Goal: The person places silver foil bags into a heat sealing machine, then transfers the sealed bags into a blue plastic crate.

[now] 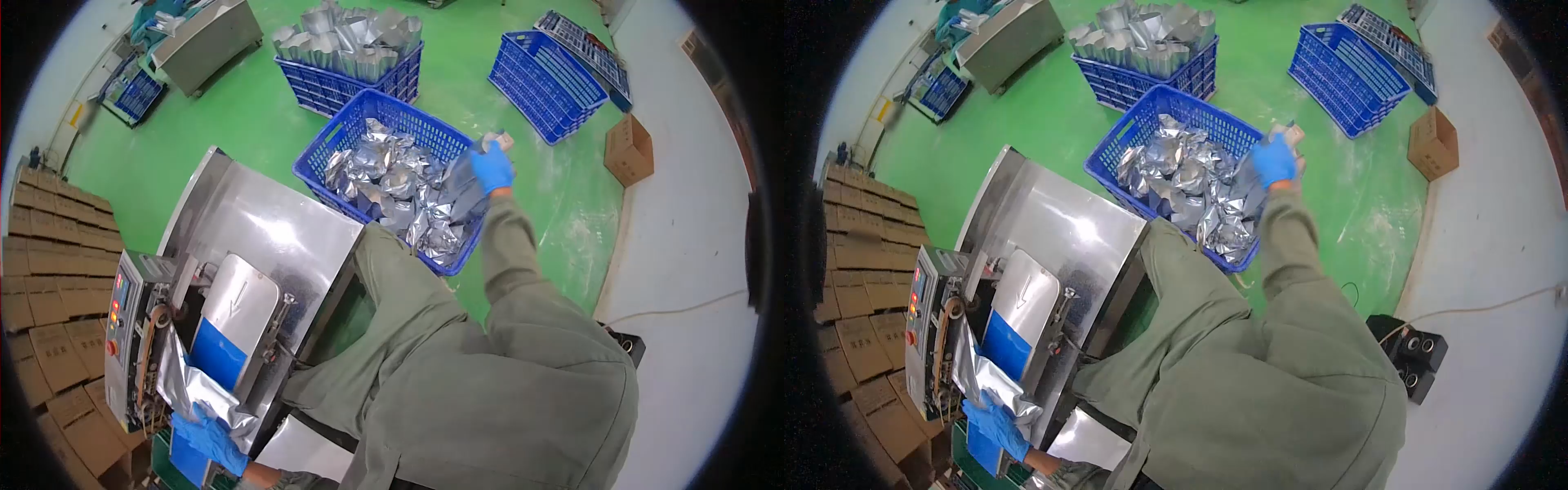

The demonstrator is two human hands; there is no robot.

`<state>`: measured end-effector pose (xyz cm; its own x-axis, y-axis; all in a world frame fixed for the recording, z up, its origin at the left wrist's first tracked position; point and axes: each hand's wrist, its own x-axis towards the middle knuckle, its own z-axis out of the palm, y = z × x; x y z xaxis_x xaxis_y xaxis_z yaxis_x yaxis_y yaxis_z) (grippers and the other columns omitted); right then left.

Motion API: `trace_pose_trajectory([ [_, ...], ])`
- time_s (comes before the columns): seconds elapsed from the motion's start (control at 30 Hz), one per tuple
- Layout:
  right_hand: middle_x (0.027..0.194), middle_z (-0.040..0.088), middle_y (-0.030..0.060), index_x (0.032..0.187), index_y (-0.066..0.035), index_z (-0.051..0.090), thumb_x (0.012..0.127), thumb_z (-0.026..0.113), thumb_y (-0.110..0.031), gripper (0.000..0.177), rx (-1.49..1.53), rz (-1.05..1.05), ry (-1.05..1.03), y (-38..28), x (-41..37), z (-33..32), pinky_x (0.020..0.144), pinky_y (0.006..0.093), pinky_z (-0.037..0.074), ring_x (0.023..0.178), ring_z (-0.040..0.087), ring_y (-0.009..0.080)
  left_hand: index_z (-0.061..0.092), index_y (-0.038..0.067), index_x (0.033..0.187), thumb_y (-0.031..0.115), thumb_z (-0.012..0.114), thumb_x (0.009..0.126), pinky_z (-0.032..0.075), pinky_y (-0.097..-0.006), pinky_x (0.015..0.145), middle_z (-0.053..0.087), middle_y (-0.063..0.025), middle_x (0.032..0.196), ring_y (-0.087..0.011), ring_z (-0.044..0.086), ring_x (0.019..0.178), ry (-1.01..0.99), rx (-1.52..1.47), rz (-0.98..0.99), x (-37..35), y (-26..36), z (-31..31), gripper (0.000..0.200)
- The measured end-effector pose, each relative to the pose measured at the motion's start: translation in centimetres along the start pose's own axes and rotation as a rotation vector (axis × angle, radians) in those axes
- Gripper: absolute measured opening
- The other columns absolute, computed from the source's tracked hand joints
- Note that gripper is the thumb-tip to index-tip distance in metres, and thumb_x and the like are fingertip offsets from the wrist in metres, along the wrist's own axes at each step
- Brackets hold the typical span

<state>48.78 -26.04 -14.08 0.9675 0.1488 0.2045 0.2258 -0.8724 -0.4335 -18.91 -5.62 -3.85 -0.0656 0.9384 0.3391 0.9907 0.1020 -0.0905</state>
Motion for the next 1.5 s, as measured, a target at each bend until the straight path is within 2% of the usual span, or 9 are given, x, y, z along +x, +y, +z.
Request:
trace_pose_trajectory([
  [0.1, 0.086, 0.061, 0.0166, 0.091, -0.009, 0.062, 0.072, 0.062, -0.031, 0.029, -0.124, -0.902, -0.195, 13.0, 8.7, 9.5, 0.069, 0.0405, 0.047, 0.074, 0.059, 0.0314, 0.041, 0.001, 0.124, 0.034, 0.040, 0.092, 0.040, -0.0380, 0.087, 0.045, -0.0204, 0.118, -0.0331, 0.046, 0.105, 0.223, -0.209, 0.129, 0.4, 0.7, -1.1, 0.046],
  [0.13, 0.086, 0.062, 0.0163, 0.090, -0.009, 0.063, 0.073, 0.060, -0.029, 0.026, -0.255, -0.742, -0.327, 14.2, 10.3, 12.3, 0.068, 0.0399, 0.048, 0.074, 0.060, 0.0308, 0.043, 0.002, 0.122, 0.031, 0.039, 0.092, 0.043, -0.0369, 0.082, 0.049, -0.0199, 0.113, -0.0319, 0.050, 0.100, 0.326, -0.231, 0.249, 0.1, 1.6, -1.5, 0.042],
  [0.23, 0.085, 0.065, 0.0156, 0.087, -0.008, 0.066, 0.076, 0.056, -0.023, 0.021, -0.447, -0.622, -0.563, 7.7, 9.3, 9.2, 0.067, 0.0383, 0.048, 0.075, 0.063, 0.0288, 0.049, 0.002, 0.117, 0.025, 0.045, 0.090, 0.047, -0.0342, 0.077, 0.058, -0.0175, 0.103, -0.0275, 0.057, 0.090, 0.342, -0.375, 0.251, -0.8, 4.0, -3.1, 0.036],
  [0.37, 0.059, 0.059, 0.0144, 0.075, -0.004, 0.061, 0.073, 0.059, -0.013, 0.009, -0.521, -1.631, -0.180, -0.8, 14.0, 4.3, 0.048, 0.0392, 0.044, 0.052, 0.057, 0.0257, 0.054, 0.001, 0.112, 0.029, 0.062, 0.081, 0.044, -0.0323, 0.084, 0.059, -0.0159, 0.107, -0.0240, 0.057, 0.097, 0.005, -0.854, -0.043, -0.3, 6.6, -5.8, 0.043],
  [0.43, 0.054, 0.053, 0.0106, 0.072, -0.003, 0.057, 0.077, 0.061, -0.017, 0.015, -0.066, -0.667, -0.862, -13.7, 5.2, -8.8, 0.040, 0.0335, 0.039, 0.045, 0.052, 0.0181, 0.055, 0.002, 0.112, 0.031, 0.060, 0.081, 0.046, -0.0328, 0.081, 0.060, -0.0146, 0.104, -0.0237, 0.058, 0.094, -0.013, -0.834, 0.066, 0.6, 7.9, -5.1, 0.043],
  [0.73, 0.071, 0.053, 0.0034, 0.089, -0.002, 0.053, 0.079, 0.064, -0.012, 0.018, 0.297, -1.092, -0.702, -31.8, -4.2, -26.1, 0.050, 0.0232, 0.041, 0.053, 0.049, 0.0095, 0.044, 0.006, 0.125, 0.041, 0.053, 0.084, 0.040, -0.0378, 0.090, 0.054, -0.0193, 0.114, -0.0341, 0.052, 0.104, 0.194, -1.255, 0.570, 6.8, 18.9, -9.6, 0.054],
  [1.0, 0.067, 0.057, 0.0043, 0.082, 0.002, 0.060, 0.081, 0.060, -0.010, 0.012, 0.384, -1.530, -0.768, -42.4, -14.1, -19.1, 0.057, 0.0233, 0.044, 0.062, 0.054, 0.0107, 0.058, 0.006, 0.106, 0.033, 0.048, 0.089, 0.047, -0.0380, 0.071, 0.060, -0.0165, 0.093, -0.0318, 0.058, 0.084, 0.458, -1.317, 0.182, 7.2, 15.8, -7.5, 0.034],
  [1.2, 0.084, 0.060, 0.0021, 0.099, 0.000, 0.060, 0.082, 0.057, -0.005, 0.018, 1.115, -1.196, -1.037, -40.1, -20.1, -12.7, 0.069, 0.0234, 0.044, 0.075, 0.054, 0.0099, 0.063, 0.009, 0.095, 0.026, 0.055, 0.085, 0.047, -0.0370, 0.062, 0.061, -0.0134, 0.081, -0.0301, 0.059, 0.072, 0.605, -1.237, 0.139, 7.1, 14.8, -4.7, 0.022],
  [1.5, 0.070, 0.050, -0.0018, 0.082, 0.000, 0.057, 0.084, 0.053, -0.008, 0.009, 1.017, -1.093, -0.986, -37.1, -19.5, -5.1, 0.058, 0.0250, 0.039, 0.064, 0.045, 0.0087, 0.061, 0.008, 0.102, 0.038, 0.054, 0.084, 0.046, -0.0366, 0.064, 0.062, -0.0124, 0.077, -0.0290, 0.059, 0.074, 0.513, -1.455, 0.155, 8.0, 14.4, -3.4, 0.036],
])
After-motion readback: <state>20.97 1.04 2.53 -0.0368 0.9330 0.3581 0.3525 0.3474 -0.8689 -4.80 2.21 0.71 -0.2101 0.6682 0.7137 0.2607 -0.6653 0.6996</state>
